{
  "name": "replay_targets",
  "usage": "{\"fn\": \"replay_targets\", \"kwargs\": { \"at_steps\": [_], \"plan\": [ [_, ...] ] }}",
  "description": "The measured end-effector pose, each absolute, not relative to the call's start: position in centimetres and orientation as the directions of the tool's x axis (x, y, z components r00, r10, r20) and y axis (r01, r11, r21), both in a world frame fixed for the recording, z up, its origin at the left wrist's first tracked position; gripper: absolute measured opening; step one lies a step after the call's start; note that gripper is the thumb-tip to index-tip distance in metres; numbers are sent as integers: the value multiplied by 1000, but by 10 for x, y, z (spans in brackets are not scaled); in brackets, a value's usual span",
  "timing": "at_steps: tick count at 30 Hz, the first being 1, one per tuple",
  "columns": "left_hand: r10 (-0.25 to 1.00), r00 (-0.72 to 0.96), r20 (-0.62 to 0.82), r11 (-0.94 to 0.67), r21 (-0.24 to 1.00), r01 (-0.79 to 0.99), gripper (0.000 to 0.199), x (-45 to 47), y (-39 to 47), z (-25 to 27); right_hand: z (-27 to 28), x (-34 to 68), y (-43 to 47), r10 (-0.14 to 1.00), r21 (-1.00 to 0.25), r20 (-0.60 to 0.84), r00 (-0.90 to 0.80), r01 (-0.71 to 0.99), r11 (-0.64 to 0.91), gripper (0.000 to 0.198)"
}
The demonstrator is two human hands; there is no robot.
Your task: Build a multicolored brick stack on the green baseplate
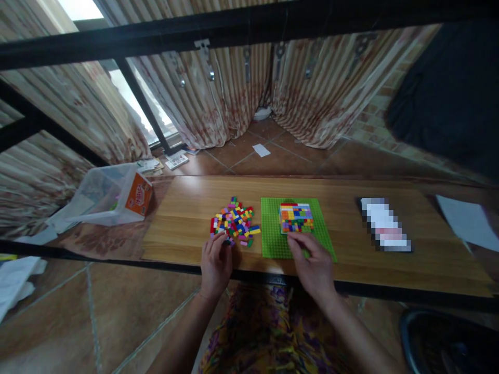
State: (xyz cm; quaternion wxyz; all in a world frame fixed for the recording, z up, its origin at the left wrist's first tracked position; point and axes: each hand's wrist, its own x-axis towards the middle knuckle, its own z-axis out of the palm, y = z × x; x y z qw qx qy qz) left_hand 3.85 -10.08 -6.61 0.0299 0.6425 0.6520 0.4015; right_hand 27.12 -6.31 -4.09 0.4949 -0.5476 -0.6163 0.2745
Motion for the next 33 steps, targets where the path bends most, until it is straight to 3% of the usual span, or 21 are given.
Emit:
{"fn": "replay_targets", "kwargs": {
  "at_steps": [3, 7, 11, 16, 21, 24, 27, 30, 33],
  "plan": [
    [867, -169, 468, -144, 562, 814, 27, 39, -100, -67, -40, 239, -69, 943, -818, 271, -194, 470, 332, 19],
    [867, -185, 463, -136, 575, 807, 29, 39, -102, -68, -48, 211, -63, 905, -704, 247, -348, 578, 414, 28],
    [875, -188, 447, -132, 592, 795, 30, 38, -103, -69, -54, 203, -54, 894, -624, 209, -397, 650, 435, 28],
    [867, -195, 459, -142, 603, 785, 30, 39, -102, -67, -60, 203, -48, 891, -571, 197, -409, 691, 443, 14],
    [872, -203, 445, -162, 654, 739, 28, 49, -106, -56, -55, 205, -54, 885, -599, 196, -423, 663, 450, 14],
    [948, -209, 241, -102, 849, 518, 20, 63, -109, -48, -42, 210, -63, 874, -685, 196, -445, 575, 446, 13],
    [991, -127, -53, 69, 989, 128, 20, 77, -110, -40, -29, 218, -74, 879, -783, 172, -445, 480, 396, 17],
    [964, -45, -263, 253, 954, -164, 26, 86, -108, -33, -21, 228, -82, 908, -870, 131, -398, 393, 298, 17],
    [916, 58, -398, 394, 859, -326, 30, 90, -107, -28, -18, 237, -89, 936, -928, 76, -344, 319, 192, 11]
  ]
}}
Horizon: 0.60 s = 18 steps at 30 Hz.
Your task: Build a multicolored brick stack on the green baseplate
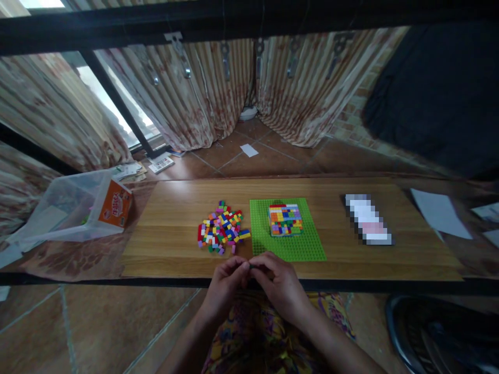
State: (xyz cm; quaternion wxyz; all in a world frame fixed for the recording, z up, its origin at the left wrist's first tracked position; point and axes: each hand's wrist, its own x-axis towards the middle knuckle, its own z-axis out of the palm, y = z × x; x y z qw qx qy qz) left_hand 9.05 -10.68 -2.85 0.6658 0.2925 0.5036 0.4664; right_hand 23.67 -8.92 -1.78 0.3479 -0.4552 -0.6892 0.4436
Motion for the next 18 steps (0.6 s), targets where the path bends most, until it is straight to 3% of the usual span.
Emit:
{"fn": "replay_targets", "kwargs": {
  "at_steps": [6, 11, 15, 18],
  "plan": [
    [822, 220, -526, 563, 689, -457, 34, 97, -108, -28, -17, 249, -97, 953, -955, 8, -303, 281, 97, 11],
    [778, 304, -550, 626, 636, -451, 35, 100, -111, -31, -18, 255, -101, 952, -977, -21, -305, 207, 45, 12],
    [789, 312, -529, 613, 649, -450, 34, 102, -111, -31, -23, 262, -99, 961, -990, -69, -269, 136, -33, 12],
    [843, 215, -493, 537, 753, -379, 32, 100, -106, -28, -26, 275, -86, 994, -984, -21, -108, 179, -1, 14]
  ]
}}
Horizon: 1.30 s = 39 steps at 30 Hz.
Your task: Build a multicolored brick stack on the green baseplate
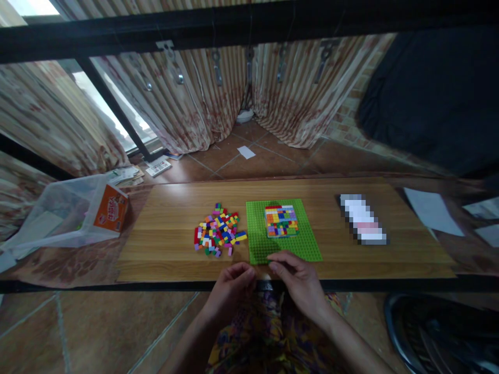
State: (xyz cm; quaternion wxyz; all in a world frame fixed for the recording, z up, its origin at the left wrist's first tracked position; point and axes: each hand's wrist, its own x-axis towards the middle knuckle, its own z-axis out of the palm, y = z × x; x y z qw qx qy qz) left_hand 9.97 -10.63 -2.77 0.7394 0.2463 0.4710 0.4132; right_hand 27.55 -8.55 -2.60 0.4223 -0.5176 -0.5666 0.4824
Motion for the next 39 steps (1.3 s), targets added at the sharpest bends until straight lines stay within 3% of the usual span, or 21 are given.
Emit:
{"fn": "replay_targets", "kwargs": {
  "at_steps": [3, 8, 17, 27, 39],
  "plan": [
    [910, 102, -401, 414, 882, -225, 30, 92, -98, -23, -25, 292, -63, 992, -945, 127, 6, 304, 119, 19],
    [945, 25, -327, 328, 940, -98, 31, 80, -86, -24, -21, 305, -28, 934, -777, 354, -47, 541, 321, 22],
    [915, 4, -404, 400, 904, -150, 33, 75, -83, -35, -35, 300, -7, 871, -497, 449, -199, 755, 428, 24],
    [917, -5, -399, 394, 908, -139, 30, 76, -84, -32, -33, 302, -1, 878, -480, 436, -197, 775, 412, 22],
    [916, -28, -400, 390, 905, -172, 27, 76, -84, -32, -33, 303, -5, 885, -635, 462, 50, 715, 292, 22]
  ]
}}
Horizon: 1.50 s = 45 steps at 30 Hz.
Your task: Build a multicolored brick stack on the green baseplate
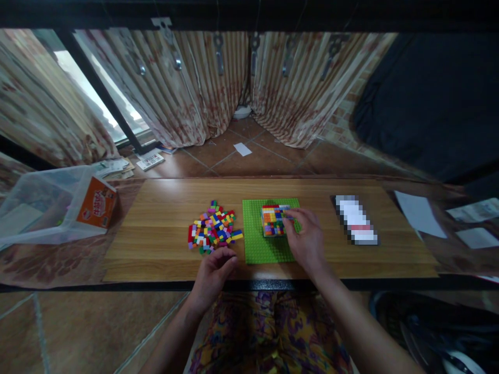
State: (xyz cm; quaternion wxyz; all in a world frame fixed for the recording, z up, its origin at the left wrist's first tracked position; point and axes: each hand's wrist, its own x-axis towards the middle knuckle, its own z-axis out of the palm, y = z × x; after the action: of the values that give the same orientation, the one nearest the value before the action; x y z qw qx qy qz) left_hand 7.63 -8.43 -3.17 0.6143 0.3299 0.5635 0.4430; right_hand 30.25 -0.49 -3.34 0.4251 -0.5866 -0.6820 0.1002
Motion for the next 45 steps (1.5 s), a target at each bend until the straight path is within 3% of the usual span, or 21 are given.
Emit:
{"fn": "replay_targets", "kwargs": {
  "at_steps": [7, 29, 32, 36, 45],
  "plan": [
    [908, -80, -411, 390, 899, -198, 29, 77, -86, -32, -49, 294, 5, 890, -685, 421, 174, 704, 186, 35],
    [873, -16, -487, 443, 806, -393, 35, 88, -89, -28, -40, 289, -17, 877, -752, 449, 170, 603, 268, 28],
    [862, 87, -499, 483, 761, -433, 33, 94, -90, -25, -23, 280, -44, 899, -743, 434, 57, 587, 322, 22],
    [857, 211, -471, 508, 696, -507, 29, 104, -91, -24, -9, 268, -80, 949, -819, 257, -183, 480, 314, 19],
    [831, 330, -448, 552, 593, -586, 23, 115, -94, -26, -13, 268, -85, 967, -927, 175, -185, 299, 225, 16]
  ]
}}
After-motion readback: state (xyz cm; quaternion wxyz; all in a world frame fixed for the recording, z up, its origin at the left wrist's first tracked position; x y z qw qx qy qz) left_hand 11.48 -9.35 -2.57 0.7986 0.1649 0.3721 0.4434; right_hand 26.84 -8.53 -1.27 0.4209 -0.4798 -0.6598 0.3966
